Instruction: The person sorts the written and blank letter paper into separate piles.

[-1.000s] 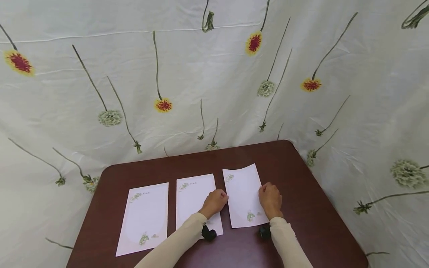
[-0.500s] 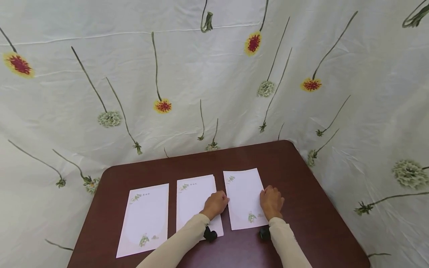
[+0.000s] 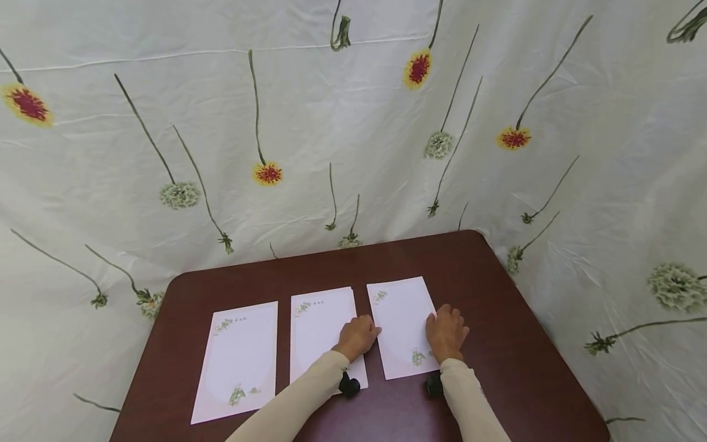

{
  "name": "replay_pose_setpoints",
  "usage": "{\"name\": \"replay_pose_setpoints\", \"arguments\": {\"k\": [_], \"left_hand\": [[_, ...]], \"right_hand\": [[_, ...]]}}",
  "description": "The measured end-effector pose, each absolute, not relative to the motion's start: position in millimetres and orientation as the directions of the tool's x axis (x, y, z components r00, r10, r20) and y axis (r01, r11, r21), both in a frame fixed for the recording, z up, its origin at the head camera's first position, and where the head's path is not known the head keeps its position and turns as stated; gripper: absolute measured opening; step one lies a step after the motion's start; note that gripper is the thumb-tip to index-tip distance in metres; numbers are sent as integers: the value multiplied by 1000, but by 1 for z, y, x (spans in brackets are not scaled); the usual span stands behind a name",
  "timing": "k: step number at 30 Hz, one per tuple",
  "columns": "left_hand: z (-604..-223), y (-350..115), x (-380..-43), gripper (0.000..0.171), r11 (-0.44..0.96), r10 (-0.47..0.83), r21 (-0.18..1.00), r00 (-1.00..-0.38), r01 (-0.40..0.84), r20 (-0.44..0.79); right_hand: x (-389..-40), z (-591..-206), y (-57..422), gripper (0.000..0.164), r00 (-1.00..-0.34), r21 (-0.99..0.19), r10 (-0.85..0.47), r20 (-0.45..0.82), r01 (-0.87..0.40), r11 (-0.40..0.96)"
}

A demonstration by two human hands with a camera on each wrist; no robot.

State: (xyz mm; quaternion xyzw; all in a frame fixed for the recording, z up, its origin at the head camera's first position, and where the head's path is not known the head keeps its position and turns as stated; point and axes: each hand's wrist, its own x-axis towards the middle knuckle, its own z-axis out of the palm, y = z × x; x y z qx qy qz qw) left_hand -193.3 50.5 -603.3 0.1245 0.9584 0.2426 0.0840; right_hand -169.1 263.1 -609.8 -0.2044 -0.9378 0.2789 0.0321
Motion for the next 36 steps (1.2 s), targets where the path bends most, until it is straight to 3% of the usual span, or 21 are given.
{"name": "replay_pose_setpoints", "arguments": {"k": [6, 15, 24, 30, 36], "left_hand": [[-604, 47, -196, 32, 873, 249, 458, -961, 167, -124], [-603, 41, -194, 28, 881, 249, 435, -963, 183, -99], [-601, 35, -187, 31, 840, 253, 500, -967, 213, -13], [-598, 24, -186, 24, 815, 223, 519, -966, 257, 128], [-592, 2, -193, 15, 853, 129, 486, -979, 190, 156]], "right_hand": [[-171, -613, 259, 26, -917, -535, 396, -46, 358, 765], [-173, -612, 253, 26, -920, -547, 390, -43, 349, 761], [-174, -610, 249, 34, -915, -543, 400, -54, 363, 757], [-179, -602, 235, 34, -924, -555, 382, -23, 330, 764], [-186, -592, 210, 30, -948, -565, 318, 15, 254, 785]]}}
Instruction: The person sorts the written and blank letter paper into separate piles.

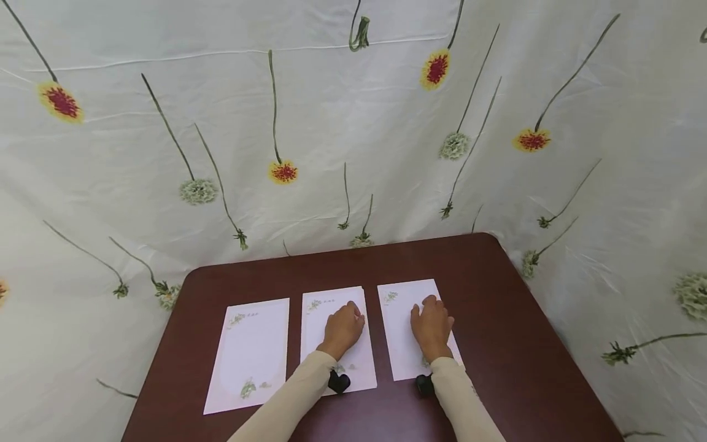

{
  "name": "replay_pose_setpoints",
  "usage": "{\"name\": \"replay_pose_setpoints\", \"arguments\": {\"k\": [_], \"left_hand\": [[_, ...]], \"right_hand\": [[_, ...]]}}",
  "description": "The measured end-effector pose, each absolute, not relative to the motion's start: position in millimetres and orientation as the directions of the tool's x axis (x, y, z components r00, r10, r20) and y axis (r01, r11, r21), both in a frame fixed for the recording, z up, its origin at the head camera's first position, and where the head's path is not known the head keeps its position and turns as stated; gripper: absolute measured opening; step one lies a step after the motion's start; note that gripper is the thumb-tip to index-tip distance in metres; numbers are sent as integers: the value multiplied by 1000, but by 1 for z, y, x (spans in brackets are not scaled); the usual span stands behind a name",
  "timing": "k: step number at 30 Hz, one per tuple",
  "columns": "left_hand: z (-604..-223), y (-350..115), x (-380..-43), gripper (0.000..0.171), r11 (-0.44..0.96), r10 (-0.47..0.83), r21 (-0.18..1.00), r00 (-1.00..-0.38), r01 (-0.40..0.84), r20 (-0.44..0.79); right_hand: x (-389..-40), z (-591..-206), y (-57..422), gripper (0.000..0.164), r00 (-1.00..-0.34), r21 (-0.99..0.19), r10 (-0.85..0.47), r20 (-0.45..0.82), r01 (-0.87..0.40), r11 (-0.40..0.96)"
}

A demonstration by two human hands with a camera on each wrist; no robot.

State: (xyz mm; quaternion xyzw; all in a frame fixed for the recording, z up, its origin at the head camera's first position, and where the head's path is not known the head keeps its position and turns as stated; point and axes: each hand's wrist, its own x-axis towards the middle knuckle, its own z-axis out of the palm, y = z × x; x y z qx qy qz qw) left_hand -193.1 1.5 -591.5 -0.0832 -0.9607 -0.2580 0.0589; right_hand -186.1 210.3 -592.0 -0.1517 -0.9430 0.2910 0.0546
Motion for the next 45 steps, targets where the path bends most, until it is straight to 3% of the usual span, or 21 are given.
{"name": "replay_pose_setpoints", "arguments": {"k": [7, 15, 20, 26, 45], "left_hand": [[-591, -38, -195, 19, 861, -16, 505, -988, 65, 153], [-603, -81, -184, 35, 834, -147, 548, -984, -69, 101], [-615, -91, -172, 40, 818, -191, 566, -977, -104, 96], [-620, -96, -164, 33, 817, -208, 564, -974, -125, 85], [-616, -102, -163, 27, 737, -260, 652, -965, -175, 34]], "right_hand": [[-185, -588, 170, 25, -985, -562, 160, 66, 96, 821], [-174, -589, 137, 32, -998, -544, 48, -28, 55, 837], [-172, -593, 128, 39, -996, -504, 31, -78, 66, 861], [-173, -600, 122, 43, -994, -461, 43, -96, 83, 884], [-176, -600, 110, 29, -991, -587, 40, -124, 106, 803]]}}
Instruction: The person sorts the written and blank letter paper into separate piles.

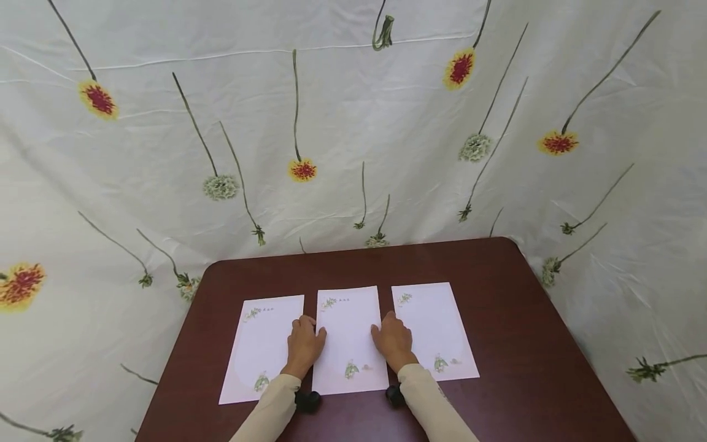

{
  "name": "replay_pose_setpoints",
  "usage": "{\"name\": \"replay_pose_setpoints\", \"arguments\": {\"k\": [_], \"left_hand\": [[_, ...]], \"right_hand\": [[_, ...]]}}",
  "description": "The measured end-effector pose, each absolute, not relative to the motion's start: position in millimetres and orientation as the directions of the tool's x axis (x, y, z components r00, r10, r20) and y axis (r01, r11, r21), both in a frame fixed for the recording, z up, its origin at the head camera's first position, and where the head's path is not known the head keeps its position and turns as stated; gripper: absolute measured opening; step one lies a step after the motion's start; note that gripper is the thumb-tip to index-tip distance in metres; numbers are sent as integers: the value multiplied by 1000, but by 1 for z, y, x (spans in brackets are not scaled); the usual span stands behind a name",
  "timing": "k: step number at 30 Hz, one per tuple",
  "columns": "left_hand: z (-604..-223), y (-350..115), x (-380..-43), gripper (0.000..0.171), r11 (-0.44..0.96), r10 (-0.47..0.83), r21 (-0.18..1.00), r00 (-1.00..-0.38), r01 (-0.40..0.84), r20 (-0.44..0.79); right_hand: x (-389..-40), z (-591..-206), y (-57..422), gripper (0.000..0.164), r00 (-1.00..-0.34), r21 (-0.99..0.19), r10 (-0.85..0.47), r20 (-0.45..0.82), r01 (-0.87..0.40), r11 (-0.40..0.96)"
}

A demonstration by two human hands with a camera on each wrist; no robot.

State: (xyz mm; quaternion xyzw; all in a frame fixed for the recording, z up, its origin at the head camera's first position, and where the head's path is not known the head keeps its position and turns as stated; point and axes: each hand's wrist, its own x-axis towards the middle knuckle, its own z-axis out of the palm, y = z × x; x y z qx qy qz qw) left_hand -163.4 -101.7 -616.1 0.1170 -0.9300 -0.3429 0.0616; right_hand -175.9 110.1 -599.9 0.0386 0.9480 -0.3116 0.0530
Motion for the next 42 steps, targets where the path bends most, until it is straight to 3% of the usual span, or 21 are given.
{"name": "replay_pose_setpoints", "arguments": {"k": [10, 26, 34, 38, 42], "left_hand": [[-614, -102, -163, 23, 715, -250, 680, -968, -162, 33], [-615, -105, -159, 13, 682, -232, 724, -969, -100, 85], [-616, -103, -160, 15, 779, -199, 624, -967, -59, 157], [-618, -100, -159, 31, 815, -184, 576, -970, -59, 161], [-619, -97, -157, 41, 840, -157, 542, -971, -35, 180]], "right_hand": [[-175, -601, 111, 25, -998, -666, 24, -54, 53, 744], [-173, -601, 114, 18, -993, -749, 44, -105, 108, 654], [-173, -596, 109, 26, -998, -703, 30, -58, 62, 709], [-173, -595, 104, 41, -1000, -643, 7, -14, 14, 766], [-173, -596, 101, 44, -999, -565, -13, 31, -28, 824]]}}
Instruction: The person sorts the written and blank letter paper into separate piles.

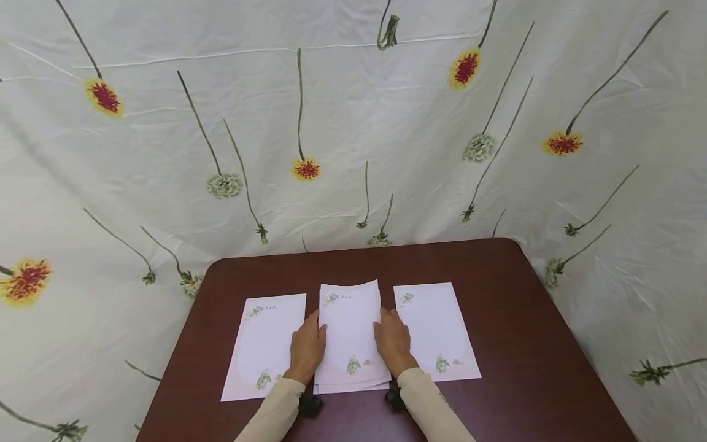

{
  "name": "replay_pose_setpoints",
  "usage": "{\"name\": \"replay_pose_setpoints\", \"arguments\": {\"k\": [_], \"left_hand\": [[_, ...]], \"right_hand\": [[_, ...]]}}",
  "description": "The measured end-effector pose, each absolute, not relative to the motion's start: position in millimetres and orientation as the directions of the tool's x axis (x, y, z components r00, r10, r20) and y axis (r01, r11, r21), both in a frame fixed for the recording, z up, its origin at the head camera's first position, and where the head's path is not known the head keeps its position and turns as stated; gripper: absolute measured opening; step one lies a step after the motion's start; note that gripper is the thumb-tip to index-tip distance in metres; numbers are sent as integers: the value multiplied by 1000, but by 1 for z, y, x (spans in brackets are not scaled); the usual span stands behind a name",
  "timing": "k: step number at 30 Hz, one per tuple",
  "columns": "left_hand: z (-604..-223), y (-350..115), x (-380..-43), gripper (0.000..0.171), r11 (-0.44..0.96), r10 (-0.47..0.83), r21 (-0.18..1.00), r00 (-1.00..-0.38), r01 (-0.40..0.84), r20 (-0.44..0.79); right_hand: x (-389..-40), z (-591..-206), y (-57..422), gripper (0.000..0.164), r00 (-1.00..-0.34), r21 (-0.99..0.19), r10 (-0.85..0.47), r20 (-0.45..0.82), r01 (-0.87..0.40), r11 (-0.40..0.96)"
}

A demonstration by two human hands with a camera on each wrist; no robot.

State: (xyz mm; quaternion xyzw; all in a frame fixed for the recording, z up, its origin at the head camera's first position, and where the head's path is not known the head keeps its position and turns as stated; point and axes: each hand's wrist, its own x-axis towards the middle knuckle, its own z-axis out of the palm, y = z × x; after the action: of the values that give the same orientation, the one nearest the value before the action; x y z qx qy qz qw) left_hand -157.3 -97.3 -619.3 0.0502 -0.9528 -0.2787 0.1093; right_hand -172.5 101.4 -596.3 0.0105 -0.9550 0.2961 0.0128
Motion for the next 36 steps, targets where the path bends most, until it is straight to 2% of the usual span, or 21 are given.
{"name": "replay_pose_setpoints", "arguments": {"k": [9, 21, 26, 32, 36], "left_hand": [[-619, -97, -155, 39, 894, -94, 446, -955, 43, 282], [-620, -97, -151, 42, 871, -91, 488, -956, 60, 280], [-620, -97, -152, 43, 852, -111, 521, -959, 43, 262], [-617, -99, -154, 43, 854, -119, 518, -953, 44, 277], [-612, -100, -155, 40, 825, -139, 564, -957, 30, 255]], "right_hand": [[-168, -598, 95, 47, -991, -472, -11, 130, -72, 879], [-165, -605, 91, 49, -969, -360, -43, 244, -131, 924], [-164, -607, 91, 46, -960, -366, -31, 278, -136, 921], [-168, -604, 91, 32, -939, -384, -25, 342, -164, 909], [-169, -599, 90, 23, -952, -479, -8, 307, -161, 863]]}}
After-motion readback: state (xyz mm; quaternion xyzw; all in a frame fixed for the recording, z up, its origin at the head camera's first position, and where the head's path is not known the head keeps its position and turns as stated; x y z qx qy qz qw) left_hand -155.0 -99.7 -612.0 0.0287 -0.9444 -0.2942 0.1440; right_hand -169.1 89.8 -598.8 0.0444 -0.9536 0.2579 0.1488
